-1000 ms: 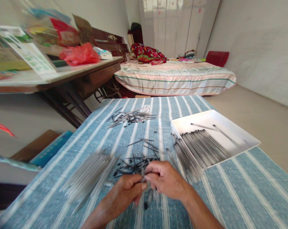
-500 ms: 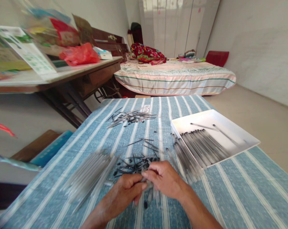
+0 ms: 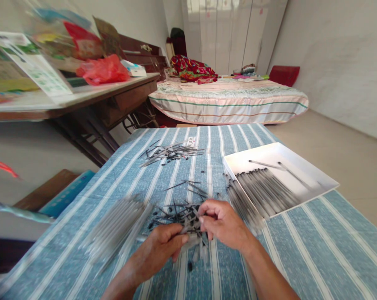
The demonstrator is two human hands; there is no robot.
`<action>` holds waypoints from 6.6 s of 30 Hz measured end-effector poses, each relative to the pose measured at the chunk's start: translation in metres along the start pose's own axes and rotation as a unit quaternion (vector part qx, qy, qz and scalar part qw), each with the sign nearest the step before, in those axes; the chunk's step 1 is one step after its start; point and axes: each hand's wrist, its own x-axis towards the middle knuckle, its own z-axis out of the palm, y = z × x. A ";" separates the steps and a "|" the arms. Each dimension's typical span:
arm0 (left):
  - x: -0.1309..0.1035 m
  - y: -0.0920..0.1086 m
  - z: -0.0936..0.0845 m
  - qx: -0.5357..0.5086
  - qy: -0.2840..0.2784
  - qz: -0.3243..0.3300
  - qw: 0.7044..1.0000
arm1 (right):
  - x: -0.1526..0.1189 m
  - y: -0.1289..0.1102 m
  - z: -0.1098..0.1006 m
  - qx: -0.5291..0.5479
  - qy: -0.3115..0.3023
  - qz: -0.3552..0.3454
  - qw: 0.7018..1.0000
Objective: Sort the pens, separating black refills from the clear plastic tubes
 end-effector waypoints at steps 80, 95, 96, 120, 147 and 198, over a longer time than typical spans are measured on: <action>0.008 0.025 0.005 -0.645 0.251 0.005 0.722 | -0.005 -0.011 0.063 0.076 -0.087 0.087 0.989; -0.003 0.027 -0.063 -0.535 0.275 0.100 0.793 | -0.032 -0.010 0.089 -0.041 0.101 -0.017 0.994; -0.001 0.027 -0.052 -0.487 0.251 0.075 0.833 | -0.027 -0.009 0.081 -0.118 0.124 -0.043 0.984; 0.001 0.007 0.005 0.048 0.088 0.076 0.992 | 0.008 0.005 0.019 -0.077 0.025 -0.044 0.996; 0.003 0.003 0.007 0.086 0.070 0.032 0.993 | 0.006 0.002 0.012 -0.026 -0.019 0.003 0.999; 0.005 -0.002 0.005 0.095 0.063 0.046 0.992 | 0.006 0.008 0.007 -0.027 -0.016 0.034 0.999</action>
